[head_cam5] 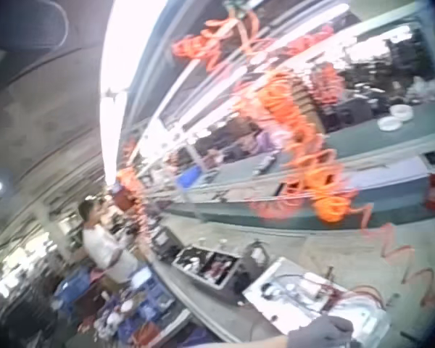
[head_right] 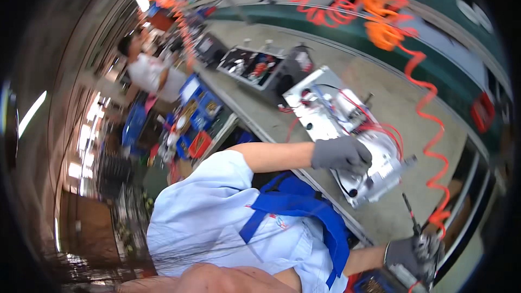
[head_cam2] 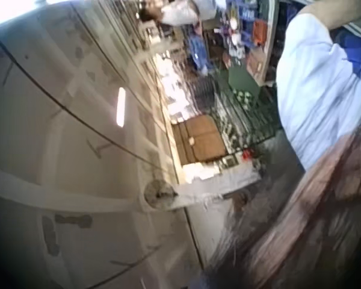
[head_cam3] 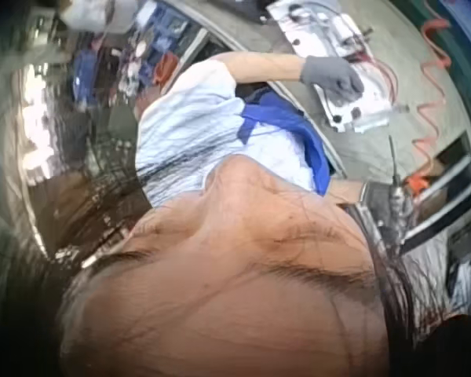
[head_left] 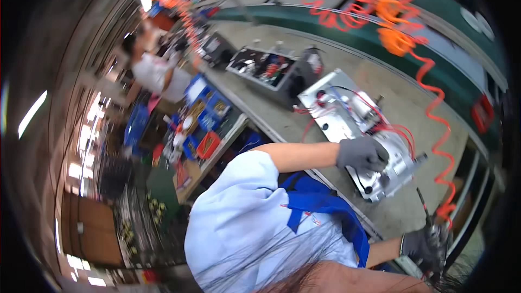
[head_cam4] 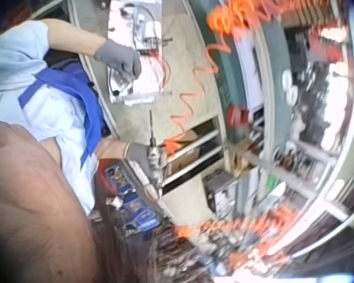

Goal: Assembling internal components, wiring, and housing for an electronic device at a factory station.

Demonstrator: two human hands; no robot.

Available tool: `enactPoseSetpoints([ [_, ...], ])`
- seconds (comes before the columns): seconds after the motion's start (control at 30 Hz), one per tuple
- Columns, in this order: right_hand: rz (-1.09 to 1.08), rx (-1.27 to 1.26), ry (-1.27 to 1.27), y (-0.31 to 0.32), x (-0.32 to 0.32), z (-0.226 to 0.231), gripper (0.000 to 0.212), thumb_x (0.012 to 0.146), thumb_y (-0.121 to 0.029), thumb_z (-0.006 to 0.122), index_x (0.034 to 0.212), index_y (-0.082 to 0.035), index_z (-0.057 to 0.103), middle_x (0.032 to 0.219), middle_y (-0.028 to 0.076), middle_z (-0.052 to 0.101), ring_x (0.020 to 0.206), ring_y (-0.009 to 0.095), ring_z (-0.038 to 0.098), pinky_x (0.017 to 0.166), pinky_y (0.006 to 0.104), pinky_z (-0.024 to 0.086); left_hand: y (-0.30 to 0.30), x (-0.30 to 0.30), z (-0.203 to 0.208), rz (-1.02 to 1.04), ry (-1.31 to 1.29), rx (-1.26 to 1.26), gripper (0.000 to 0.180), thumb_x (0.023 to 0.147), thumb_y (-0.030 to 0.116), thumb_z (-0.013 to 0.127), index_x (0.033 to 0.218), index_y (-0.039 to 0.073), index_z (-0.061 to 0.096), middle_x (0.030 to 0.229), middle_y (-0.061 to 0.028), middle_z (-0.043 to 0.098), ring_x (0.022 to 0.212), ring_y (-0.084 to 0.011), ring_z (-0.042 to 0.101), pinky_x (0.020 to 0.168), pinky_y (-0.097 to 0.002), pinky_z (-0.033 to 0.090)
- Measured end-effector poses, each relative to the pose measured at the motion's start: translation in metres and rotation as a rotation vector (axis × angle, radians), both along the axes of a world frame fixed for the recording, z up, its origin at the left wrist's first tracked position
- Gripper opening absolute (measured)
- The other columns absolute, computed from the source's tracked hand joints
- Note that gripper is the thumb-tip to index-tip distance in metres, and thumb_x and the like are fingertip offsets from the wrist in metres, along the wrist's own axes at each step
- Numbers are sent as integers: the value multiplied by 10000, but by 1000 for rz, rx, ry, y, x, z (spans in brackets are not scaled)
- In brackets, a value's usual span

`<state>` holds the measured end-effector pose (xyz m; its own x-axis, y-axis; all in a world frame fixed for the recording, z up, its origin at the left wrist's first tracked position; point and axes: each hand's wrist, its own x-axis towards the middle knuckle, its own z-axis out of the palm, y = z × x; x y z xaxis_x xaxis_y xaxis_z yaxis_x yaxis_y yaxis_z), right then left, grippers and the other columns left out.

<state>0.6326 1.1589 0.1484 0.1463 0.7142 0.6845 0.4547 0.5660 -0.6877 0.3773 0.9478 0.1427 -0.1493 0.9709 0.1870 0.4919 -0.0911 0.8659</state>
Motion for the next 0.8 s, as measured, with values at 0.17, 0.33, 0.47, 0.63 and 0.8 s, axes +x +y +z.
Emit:
enactPoseSetpoints([
  [0.17,833,-346,1608,-63,-58,62,369,887,-141,586,1228,-38,488,1083,131,555,619,115,398,590,263,355,-17,49,34,294,-1208,-151,299,940,154,580,1133,-75,573,1070,-220,648,826,-239,703,704,-319,595],
  [0.33,958,-572,1432,-63,-73,44,382,837,-174,578,1179,-22,502,983,109,520,624,126,400,581,268,353,-32,49,52,382,-1112,-239,278,972,174,534,1104,-69,563,1045,-211,655,767,-211,709,644,-302,610],
  [0.47,1007,-670,1316,-67,-79,32,397,796,-200,572,1139,-10,514,904,90,492,628,135,402,574,272,352,-45,62,23,484,-1164,47,260,935,158,606,1096,-46,597,894,-130,685,735,-170,699,646,-271,602],
  [0.63,984,-668,1247,-64,-70,21,421,746,-233,564,1090,6,529,804,68,456,633,147,405,565,277,350,-45,61,39,511,-1254,-105,290,917,240,658,1065,-8,631,815,-78,665,631,-131,651,570,-247,553],
  [0.8,888,-482,1293,-75,-60,31,443,688,-236,579,1051,9,513,732,52,437,605,138,391,511,269,327,-34,50,51,450,-1127,-213,349,876,326,599,996,0,642,788,-68,641,603,-115,612,542,-240,504],
])
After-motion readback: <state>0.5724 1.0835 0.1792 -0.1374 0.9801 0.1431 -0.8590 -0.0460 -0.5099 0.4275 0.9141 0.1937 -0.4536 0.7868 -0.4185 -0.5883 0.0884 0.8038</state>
